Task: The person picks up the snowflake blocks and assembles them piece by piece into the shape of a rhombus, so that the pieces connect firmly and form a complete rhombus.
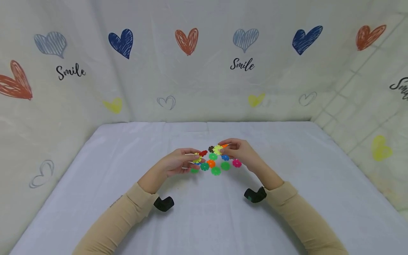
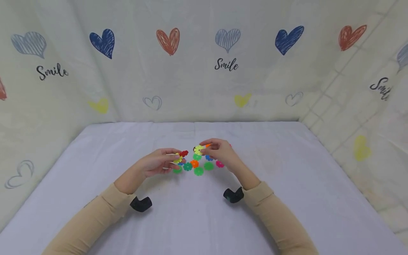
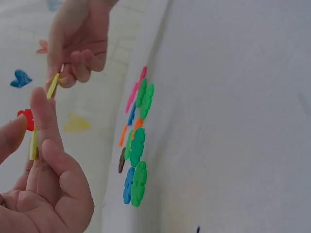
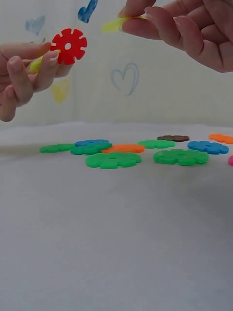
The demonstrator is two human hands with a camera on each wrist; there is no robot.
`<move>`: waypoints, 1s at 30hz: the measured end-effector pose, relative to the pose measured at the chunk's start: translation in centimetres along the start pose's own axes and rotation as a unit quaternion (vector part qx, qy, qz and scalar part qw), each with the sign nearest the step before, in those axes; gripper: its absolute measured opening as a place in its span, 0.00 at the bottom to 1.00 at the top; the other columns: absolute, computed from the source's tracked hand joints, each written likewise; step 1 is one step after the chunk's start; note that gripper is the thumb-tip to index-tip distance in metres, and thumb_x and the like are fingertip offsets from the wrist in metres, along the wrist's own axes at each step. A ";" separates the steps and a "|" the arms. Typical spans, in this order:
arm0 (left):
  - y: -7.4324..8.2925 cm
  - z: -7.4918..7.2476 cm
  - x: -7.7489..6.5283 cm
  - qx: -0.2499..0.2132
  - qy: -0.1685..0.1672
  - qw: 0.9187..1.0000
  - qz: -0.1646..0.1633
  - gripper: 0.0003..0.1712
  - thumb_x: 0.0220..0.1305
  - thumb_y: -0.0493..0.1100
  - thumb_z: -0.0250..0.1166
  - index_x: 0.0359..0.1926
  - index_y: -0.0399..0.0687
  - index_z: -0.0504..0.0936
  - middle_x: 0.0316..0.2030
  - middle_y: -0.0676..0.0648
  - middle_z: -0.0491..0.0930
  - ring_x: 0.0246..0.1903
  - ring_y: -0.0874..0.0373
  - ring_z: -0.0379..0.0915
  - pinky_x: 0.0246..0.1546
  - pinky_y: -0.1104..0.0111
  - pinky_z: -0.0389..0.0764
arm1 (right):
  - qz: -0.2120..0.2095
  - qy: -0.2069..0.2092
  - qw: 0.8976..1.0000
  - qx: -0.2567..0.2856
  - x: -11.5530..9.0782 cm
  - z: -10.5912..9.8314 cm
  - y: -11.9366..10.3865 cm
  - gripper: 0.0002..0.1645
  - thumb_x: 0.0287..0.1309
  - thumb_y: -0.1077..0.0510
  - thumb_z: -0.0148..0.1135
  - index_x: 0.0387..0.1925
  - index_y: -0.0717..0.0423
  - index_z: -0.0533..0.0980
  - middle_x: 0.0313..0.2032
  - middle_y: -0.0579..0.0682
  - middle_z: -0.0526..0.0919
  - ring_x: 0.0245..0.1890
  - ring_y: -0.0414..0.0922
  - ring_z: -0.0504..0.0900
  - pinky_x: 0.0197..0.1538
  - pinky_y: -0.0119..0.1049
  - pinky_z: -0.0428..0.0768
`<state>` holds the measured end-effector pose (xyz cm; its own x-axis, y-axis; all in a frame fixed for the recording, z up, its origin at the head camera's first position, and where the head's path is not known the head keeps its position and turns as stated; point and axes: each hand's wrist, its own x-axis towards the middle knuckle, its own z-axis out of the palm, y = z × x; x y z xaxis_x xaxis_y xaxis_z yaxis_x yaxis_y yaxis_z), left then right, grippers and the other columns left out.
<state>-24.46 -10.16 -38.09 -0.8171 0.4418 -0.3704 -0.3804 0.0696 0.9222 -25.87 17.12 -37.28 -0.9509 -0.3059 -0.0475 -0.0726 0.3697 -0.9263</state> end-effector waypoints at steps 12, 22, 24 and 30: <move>-0.2 -0.2 0.2 -0.001 -0.003 1.000 -0.001 0.20 0.76 0.44 0.62 0.63 0.42 0.76 0.46 0.46 0.87 0.34 0.59 0.85 0.30 0.75 0.76 | -0.002 -0.008 1.000 0.006 0.2 1.3 -0.9 0.20 0.66 0.54 0.69 0.57 0.57 0.81 0.36 0.51 0.88 0.39 0.64 0.78 0.44 0.43 0.81; -0.2 0.0 0.1 0.003 -0.013 1.000 -0.002 0.21 0.76 0.45 0.61 0.64 0.40 0.76 0.44 0.48 0.87 0.35 0.59 0.84 0.31 0.74 0.76 | 0.019 -0.013 1.000 0.015 0.4 1.8 -1.1 0.20 0.65 0.55 0.70 0.56 0.57 0.81 0.37 0.54 0.87 0.33 0.57 0.77 0.40 0.39 0.77; -0.3 0.0 0.2 0.003 -0.014 1.000 -0.002 0.21 0.77 0.45 0.60 0.64 0.40 0.76 0.45 0.47 0.87 0.35 0.59 0.84 0.31 0.74 0.77 | 0.023 -0.014 1.000 0.015 0.3 1.9 -1.0 0.21 0.65 0.55 0.70 0.57 0.57 0.81 0.37 0.56 0.87 0.31 0.54 0.76 0.38 0.38 0.77; -0.4 0.1 0.5 -0.001 -0.009 1.000 -0.002 0.20 0.77 0.46 0.60 0.63 0.41 0.78 0.46 0.47 0.87 0.35 0.58 0.84 0.31 0.73 0.77 | 0.016 -0.021 0.999 0.033 0.1 1.9 -0.9 0.20 0.66 0.57 0.69 0.57 0.59 0.81 0.36 0.56 0.87 0.30 0.53 0.74 0.36 0.37 0.74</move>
<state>-24.68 -9.86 -38.67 -0.8071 0.4578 -0.3729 -0.3857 0.0694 0.9200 -25.30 15.06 -37.20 -0.9387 -0.3323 -0.0918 -0.0213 0.3215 -0.9467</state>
